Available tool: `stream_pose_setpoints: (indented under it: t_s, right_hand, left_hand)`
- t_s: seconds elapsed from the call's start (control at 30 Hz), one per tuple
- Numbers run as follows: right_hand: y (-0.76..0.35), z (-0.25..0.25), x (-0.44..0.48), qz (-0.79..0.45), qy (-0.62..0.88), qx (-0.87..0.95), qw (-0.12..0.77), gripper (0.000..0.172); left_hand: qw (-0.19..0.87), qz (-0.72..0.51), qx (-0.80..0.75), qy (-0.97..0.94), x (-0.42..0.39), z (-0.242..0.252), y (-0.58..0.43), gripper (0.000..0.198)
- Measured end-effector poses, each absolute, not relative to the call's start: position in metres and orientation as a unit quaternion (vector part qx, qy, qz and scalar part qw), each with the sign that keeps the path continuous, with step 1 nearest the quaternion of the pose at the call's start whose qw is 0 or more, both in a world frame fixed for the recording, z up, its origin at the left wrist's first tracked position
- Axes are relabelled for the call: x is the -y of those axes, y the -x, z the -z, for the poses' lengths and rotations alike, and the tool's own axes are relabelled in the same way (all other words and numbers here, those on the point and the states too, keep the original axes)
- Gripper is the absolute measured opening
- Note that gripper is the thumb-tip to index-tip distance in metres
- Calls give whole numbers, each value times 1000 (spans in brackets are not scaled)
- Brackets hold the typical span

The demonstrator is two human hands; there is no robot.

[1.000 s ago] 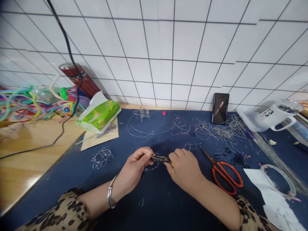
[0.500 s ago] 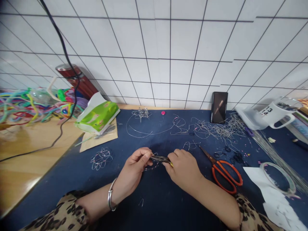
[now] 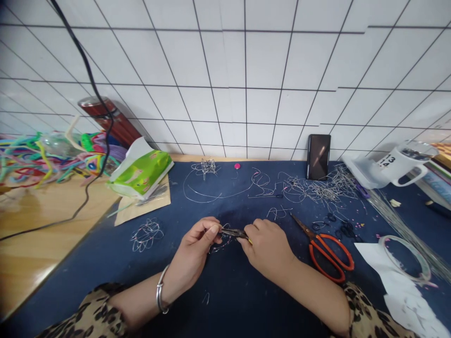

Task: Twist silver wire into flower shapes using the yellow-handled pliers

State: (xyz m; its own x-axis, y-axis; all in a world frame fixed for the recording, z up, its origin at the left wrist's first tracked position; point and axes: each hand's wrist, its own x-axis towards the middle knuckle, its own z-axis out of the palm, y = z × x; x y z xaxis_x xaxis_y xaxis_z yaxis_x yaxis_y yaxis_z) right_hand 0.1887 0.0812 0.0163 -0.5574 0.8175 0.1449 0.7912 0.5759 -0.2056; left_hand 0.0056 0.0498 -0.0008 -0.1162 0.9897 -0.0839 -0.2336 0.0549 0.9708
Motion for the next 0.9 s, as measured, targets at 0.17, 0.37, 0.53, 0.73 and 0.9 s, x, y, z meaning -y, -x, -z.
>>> stream_pose_setpoints:
  t_s: [0.17,0.37,0.53,0.73,0.9]
  right_hand:
    - [-189,-17,-81,-72,454,881,114,21]
    - [-190,-17,-82,-94,452,879,119,20]
    - [-190,-18,-82,-109,443,882,116,20]
    - [-190,-19,-84,-117,441,884,105,18]
    - [-191,-19,-85,-122,441,884,99,19]
  left_hand:
    - [542,-568,-488,-380,-49,1,-6,10]
    - [556,-564,-475,-384,-50,0,-5,11]
    - [554,-568,-471,-385,-50,1,-5,10]
    - [551,-573,-469,-385,-49,3,-5,11]
    - [557,-568,-464,-390,-49,3,-4,11]
